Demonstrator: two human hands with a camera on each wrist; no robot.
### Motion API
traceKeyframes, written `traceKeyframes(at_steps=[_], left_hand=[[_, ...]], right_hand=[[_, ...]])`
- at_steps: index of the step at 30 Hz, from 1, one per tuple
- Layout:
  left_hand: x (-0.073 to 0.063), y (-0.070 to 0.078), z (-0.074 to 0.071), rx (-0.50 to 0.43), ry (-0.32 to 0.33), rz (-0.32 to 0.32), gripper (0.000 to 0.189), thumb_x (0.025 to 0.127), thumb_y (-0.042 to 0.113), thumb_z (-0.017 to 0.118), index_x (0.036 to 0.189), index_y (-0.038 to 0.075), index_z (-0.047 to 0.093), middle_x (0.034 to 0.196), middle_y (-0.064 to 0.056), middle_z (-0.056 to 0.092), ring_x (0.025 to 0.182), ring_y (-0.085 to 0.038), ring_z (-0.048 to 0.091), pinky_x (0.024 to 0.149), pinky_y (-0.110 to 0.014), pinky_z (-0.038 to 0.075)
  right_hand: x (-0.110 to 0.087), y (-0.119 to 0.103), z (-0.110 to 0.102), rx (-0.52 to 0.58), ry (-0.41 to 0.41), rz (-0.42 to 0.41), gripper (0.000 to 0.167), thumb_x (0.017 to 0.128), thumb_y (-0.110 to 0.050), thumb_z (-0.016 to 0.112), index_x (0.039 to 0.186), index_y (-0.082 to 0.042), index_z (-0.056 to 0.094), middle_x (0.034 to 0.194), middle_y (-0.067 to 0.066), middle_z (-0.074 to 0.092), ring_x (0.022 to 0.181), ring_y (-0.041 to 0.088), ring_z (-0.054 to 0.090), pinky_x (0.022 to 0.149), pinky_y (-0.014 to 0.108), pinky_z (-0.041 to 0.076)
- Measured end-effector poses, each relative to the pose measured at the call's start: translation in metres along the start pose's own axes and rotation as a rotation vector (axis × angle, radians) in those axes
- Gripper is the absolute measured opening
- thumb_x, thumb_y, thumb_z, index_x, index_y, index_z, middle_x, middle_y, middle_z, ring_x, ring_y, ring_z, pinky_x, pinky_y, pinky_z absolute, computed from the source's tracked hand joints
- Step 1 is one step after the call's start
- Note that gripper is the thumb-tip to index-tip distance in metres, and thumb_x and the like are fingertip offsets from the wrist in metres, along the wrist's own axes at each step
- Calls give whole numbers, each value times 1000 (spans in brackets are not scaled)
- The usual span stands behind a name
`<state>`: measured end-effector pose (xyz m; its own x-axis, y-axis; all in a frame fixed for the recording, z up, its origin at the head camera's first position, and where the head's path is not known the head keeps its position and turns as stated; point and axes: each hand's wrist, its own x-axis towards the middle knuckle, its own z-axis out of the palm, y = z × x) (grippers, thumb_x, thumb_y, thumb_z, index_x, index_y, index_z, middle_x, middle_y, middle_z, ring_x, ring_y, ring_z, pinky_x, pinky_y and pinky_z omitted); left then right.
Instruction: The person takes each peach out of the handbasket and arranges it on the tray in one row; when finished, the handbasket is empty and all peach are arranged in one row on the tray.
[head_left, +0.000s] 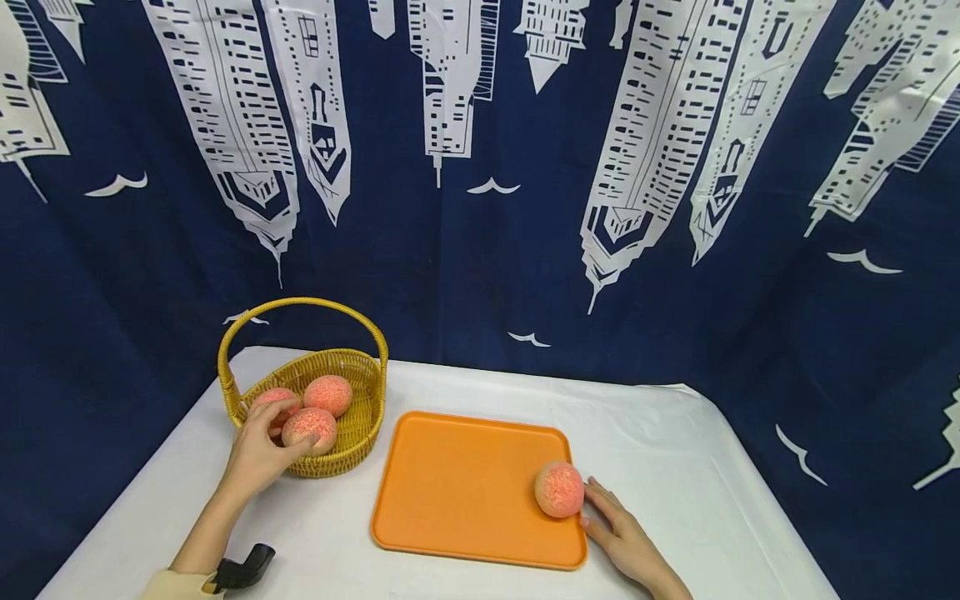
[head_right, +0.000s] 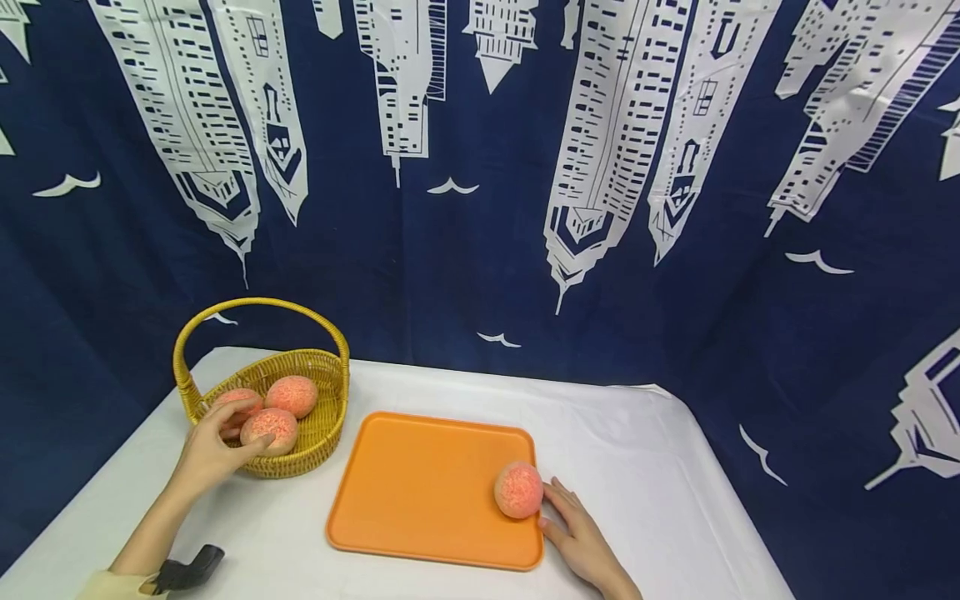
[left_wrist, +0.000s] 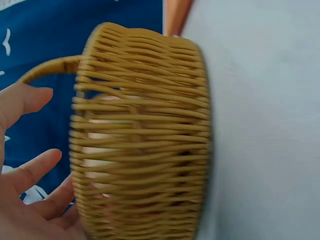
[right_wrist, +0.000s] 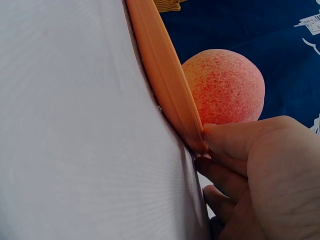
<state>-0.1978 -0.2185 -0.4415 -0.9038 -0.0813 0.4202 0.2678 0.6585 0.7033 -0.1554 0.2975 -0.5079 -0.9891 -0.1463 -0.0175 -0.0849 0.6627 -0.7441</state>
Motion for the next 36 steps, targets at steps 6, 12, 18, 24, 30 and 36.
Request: traceKeyframes(at_steps=[6,12,18,24,30,36], left_hand=[[3,-8,3,81,-110,-37,67,76,21,82,132,-3,54,133,-28,53,119,-45,50,90,-58,46],[9,-7,6,144,-192,-55,71,73,28,83,131,-4,55,136,-33,49,127,-52,40,98,-71,31],[14,-8,10,212,-230,-54,72,70,24,85,130,-4,56,135,-36,48,124,-55,42,98,-69,32],[15,-8,13,235,-245,-67,71,69,21,85,130,-3,56,137,-36,47,126,-57,41,100,-70,31],[16,-8,16,247,-218,-100,73,68,29,86,129,2,57,135,-31,52,122,-54,47,98,-68,32],[17,-8,18,221,-187,-165,78,67,32,86,130,0,52,123,-27,60,110,-45,57,85,-59,44]], right_hand=[[-3,1,3,22,-7,46,56,95,-28,61,145,-8,46,157,21,29,146,47,18,112,69,15],[-3,0,4,30,-9,57,56,95,-29,61,145,-9,47,158,20,28,146,46,17,113,68,13],[-4,0,3,16,1,20,56,95,-28,61,144,-6,47,156,23,30,145,48,19,112,69,15],[-4,-1,3,5,11,17,56,94,-29,61,144,-6,47,156,23,31,145,48,19,113,68,15],[-3,0,2,1,11,14,57,94,-29,61,144,-6,47,156,22,30,145,48,19,113,68,14],[-1,0,1,4,6,16,57,95,-29,61,145,-8,46,157,22,29,145,47,18,114,67,12]])
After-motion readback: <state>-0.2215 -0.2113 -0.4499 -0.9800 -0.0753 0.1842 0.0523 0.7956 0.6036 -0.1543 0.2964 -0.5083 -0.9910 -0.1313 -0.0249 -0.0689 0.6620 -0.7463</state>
